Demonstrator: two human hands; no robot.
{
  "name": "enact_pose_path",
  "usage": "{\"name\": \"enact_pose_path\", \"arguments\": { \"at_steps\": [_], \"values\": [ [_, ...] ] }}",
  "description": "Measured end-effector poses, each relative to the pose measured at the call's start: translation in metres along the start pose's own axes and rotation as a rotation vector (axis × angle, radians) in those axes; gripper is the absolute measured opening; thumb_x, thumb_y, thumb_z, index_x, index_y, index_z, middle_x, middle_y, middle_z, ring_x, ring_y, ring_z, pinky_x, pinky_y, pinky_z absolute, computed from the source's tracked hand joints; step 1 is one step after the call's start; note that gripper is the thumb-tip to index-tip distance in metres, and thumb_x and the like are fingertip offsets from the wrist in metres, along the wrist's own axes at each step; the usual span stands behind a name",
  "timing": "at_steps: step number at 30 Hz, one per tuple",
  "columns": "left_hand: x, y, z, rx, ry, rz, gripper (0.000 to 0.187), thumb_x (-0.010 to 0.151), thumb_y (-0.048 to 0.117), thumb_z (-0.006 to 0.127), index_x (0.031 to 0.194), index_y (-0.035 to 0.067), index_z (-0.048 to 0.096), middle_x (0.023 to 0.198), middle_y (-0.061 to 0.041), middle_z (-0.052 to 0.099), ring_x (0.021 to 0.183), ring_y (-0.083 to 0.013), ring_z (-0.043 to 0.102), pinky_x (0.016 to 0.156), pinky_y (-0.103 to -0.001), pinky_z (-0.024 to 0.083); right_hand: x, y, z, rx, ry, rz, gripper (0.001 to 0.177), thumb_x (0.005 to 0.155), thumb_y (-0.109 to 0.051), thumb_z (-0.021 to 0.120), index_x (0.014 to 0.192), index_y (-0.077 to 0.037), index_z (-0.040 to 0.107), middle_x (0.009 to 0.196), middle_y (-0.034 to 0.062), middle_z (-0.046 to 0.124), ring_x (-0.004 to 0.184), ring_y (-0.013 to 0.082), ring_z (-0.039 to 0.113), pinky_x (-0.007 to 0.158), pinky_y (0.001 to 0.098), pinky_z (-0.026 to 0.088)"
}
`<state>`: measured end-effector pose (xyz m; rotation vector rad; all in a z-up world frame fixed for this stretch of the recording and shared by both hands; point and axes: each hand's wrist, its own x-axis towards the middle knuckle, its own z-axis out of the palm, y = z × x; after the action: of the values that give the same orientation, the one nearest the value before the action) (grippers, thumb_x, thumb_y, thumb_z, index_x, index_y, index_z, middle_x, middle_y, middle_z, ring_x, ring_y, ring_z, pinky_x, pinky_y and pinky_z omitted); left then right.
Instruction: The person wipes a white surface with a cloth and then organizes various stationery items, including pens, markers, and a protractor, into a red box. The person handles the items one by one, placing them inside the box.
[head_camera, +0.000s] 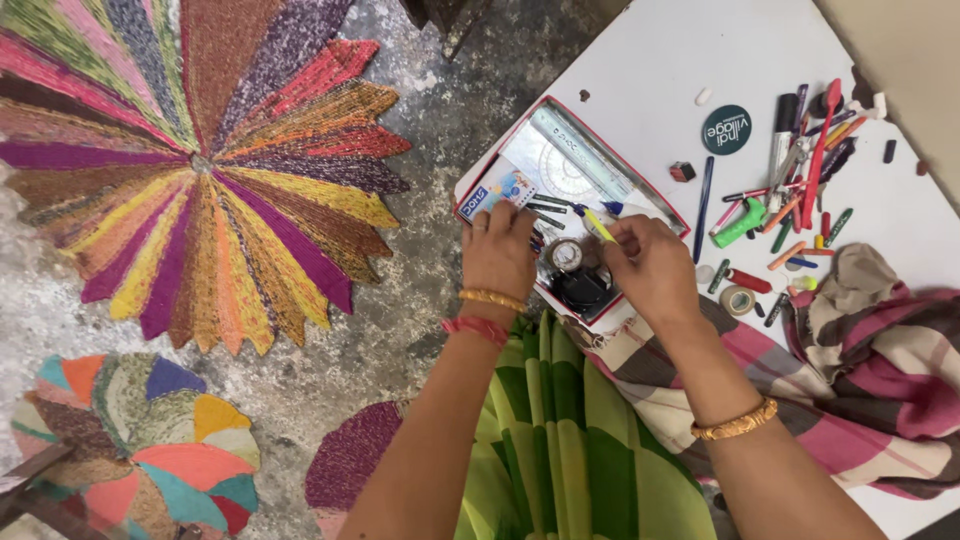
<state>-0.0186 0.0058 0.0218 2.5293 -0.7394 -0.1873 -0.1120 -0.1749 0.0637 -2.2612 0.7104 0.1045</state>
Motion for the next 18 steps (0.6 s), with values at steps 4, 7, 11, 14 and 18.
{"name": "enact_pose_path", "arguments": {
  "at_steps": [4,7,11,14,18],
  "values": [
    [-0.002,0.008,0.001,0.016,0.005,0.072,0.044,0.078,0.005,0.065,0.121,0.01,0.069,0.118,-0.006,0.06,0.111,-0.0309,0.055,0.095,-0.048,0.043,0.0,0.004,-0.003,-0.02,0.029,0.007,0.021,0.086,-0.011,0.073,0.105,-0.001,0.071,0.093,0.0142,0.071,0.079,0.0258,0.07,0.072,0.0369,0.057],
    [0.006,0.011,0.007,0.02,0.002,0.162,0.047,0.077,0.007,0.063,0.124,0.007,0.066,0.127,-0.006,0.06,0.115,-0.0299,0.054,0.097,-0.048,0.041,-0.002,0.004,-0.007,0.005,0.046,0.051,0.022,0.086,-0.011,0.072,0.105,-0.001,0.07,0.094,0.0136,0.071,0.077,0.0256,0.071,0.069,0.0376,0.056],
    [0.022,0.014,0.02,0.102,-0.149,0.189,0.042,0.081,0.01,0.061,0.123,0.009,0.066,0.124,-0.007,0.06,0.116,-0.0298,0.053,0.096,-0.048,0.04,-0.004,0.002,-0.011,0.01,0.054,0.079,0.022,0.086,-0.012,0.072,0.107,-0.002,0.07,0.095,0.0133,0.071,0.076,0.0258,0.071,0.069,0.0369,0.057],
    [0.025,0.014,0.024,0.147,-0.272,0.184,0.033,0.084,0.011,0.061,0.117,0.012,0.066,0.121,-0.007,0.06,0.119,-0.0304,0.053,0.099,-0.048,0.04,-0.007,0.0,-0.015,-0.026,0.043,0.099,0.022,0.087,-0.012,0.072,0.107,-0.004,0.07,0.096,0.0136,0.07,0.078,0.0273,0.071,0.071,0.0385,0.057],
    [0.024,0.011,0.019,0.152,-0.321,0.18,0.032,0.084,0.01,0.061,0.115,0.012,0.065,0.121,-0.008,0.06,0.119,-0.0321,0.053,0.097,-0.049,0.04,-0.013,-0.004,-0.015,-0.186,0.039,-0.014,0.021,0.086,-0.013,0.073,0.106,-0.007,0.072,0.099,0.0131,0.071,0.091,0.0343,0.068,0.079,0.0445,0.056]
  ]
}}
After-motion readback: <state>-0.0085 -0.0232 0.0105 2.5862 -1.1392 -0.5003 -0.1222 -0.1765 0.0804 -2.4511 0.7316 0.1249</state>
